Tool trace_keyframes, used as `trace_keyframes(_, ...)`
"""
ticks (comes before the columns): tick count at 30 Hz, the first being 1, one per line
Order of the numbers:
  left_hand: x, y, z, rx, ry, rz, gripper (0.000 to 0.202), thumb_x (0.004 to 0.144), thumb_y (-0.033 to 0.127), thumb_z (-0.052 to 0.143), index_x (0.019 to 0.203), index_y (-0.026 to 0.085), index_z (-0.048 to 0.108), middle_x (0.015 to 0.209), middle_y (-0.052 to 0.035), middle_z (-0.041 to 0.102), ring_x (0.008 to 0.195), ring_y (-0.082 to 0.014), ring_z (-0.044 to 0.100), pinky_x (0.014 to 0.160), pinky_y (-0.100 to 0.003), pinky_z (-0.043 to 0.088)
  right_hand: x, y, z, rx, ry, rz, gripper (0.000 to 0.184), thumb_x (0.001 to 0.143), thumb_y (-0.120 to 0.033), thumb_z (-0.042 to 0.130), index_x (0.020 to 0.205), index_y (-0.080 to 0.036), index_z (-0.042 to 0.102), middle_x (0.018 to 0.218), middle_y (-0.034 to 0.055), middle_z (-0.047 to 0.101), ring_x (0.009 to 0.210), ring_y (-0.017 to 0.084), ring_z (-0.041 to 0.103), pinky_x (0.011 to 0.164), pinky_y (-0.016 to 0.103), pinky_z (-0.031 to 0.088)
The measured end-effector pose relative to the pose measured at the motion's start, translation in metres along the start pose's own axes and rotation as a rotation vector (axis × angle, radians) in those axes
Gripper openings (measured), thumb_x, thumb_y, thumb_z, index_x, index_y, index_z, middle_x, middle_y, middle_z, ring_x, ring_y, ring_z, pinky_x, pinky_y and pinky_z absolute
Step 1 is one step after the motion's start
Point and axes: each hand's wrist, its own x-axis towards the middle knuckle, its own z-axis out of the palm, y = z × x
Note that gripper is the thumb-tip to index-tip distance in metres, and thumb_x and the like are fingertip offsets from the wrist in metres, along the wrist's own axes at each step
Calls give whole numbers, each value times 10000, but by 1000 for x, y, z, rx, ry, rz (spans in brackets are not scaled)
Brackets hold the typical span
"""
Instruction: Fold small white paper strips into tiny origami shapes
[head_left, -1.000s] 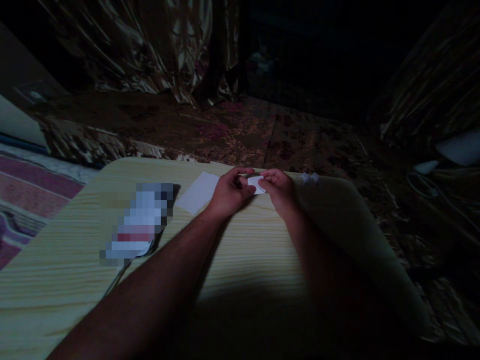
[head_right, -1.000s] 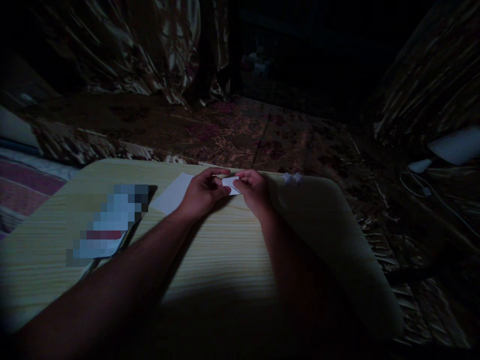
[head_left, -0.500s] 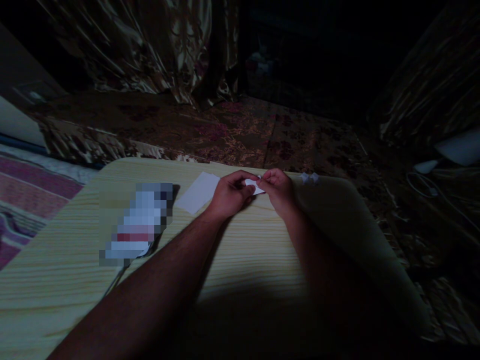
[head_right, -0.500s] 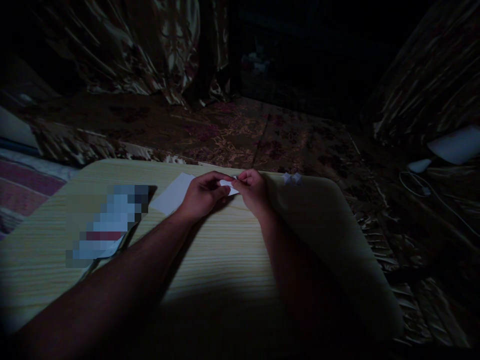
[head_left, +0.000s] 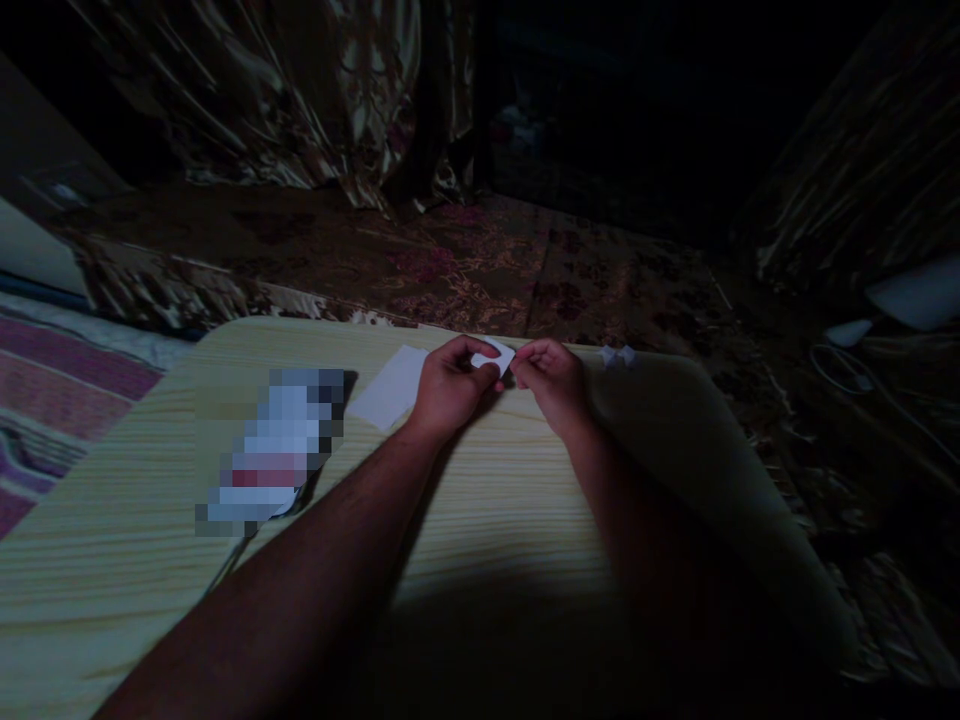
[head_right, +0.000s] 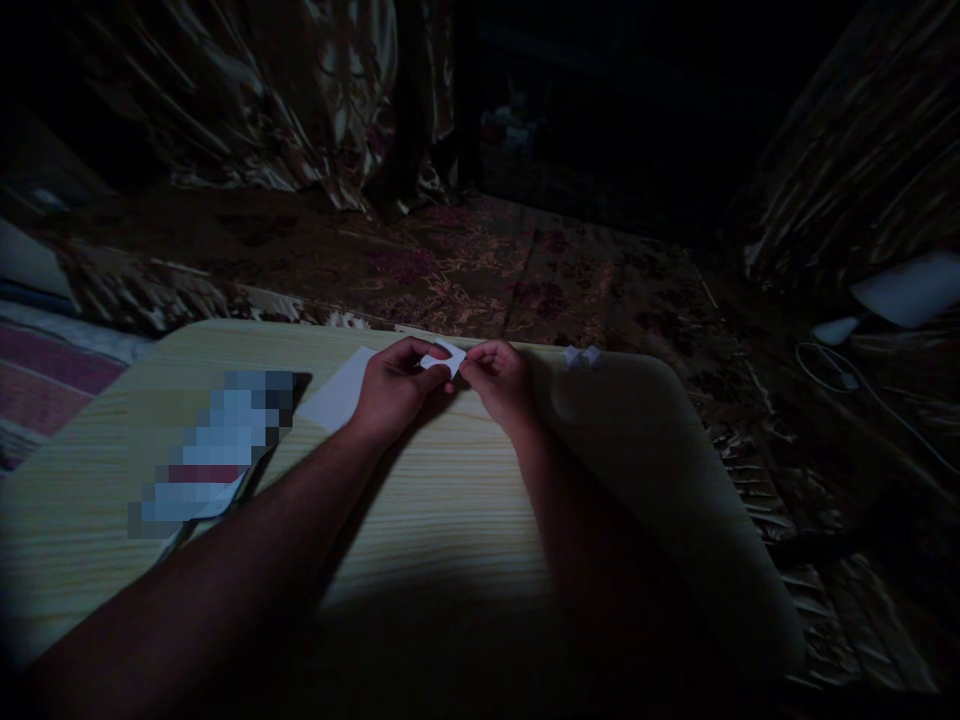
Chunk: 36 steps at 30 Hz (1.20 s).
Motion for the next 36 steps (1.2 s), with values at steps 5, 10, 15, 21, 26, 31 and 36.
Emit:
trace_keyframes(5,1,-2,0,-6,-31,46,223,679,208,703,883,172,622,745,-14,657,543,-117,608,480,-207,440,1,2,1,-16,26,-9,208,657,-241,703,798,-183,563,658,-31,605,560,95,543,541,231,435)
trace_keyframes(10,0,-2,0,-6,-48,49,225,685,212,700,892,171,621,735,-14,660,559,-118,603,503,-215,446,1,2,0,-28,25,-12,202,662,-244,696,792,-192,551,657,-35,596,554,93,540,539,232,441)
trace_keyframes(15,0,-1,0,2,-41,58,223,674,222,712,874,164,632,757,-23,674,595,-124,613,544,-227,463,1,3,1,-60,15,-8,216,662,-264,699,799,-199,545,678,-29,610,580,100,560,554,233,459)
trace_keyframes(21,1,-2,0,-14,-81,106,195,693,239,709,848,156,626,781,-29,680,621,-127,616,592,-243,476,0,3,2,-47,-4,-8,199,665,-264,707,795,-190,576,679,-19,631,585,107,581,547,232,467)
trace_keyframes(26,0,-3,0,-14,-73,56,197,703,264,707,854,161,635,701,-19,668,582,-130,604,546,-235,453,-1,0,3,-51,-4,-47,139,682,-253,696,752,-187,595,648,-24,620,559,101,573,543,231,467)
trace_keyframes(31,1,-3,-1,-30,-60,15,193,699,274,706,843,166,638,654,-11,661,561,-137,610,528,-236,458,-4,0,3,-58,-63,-25,132,707,-282,686,796,-198,635,681,-13,649,619,124,620,573,240,496)
trace_keyframes(36,2,-3,-1,-74,-42,-19,159,693,245,697,816,168,632,616,-8,659,526,-140,612,493,-233,457,-6,0,5,-45,-79,-36,100,719,-275,675,794,-211,662,691,-10,674,618,132,647,582,252,524)
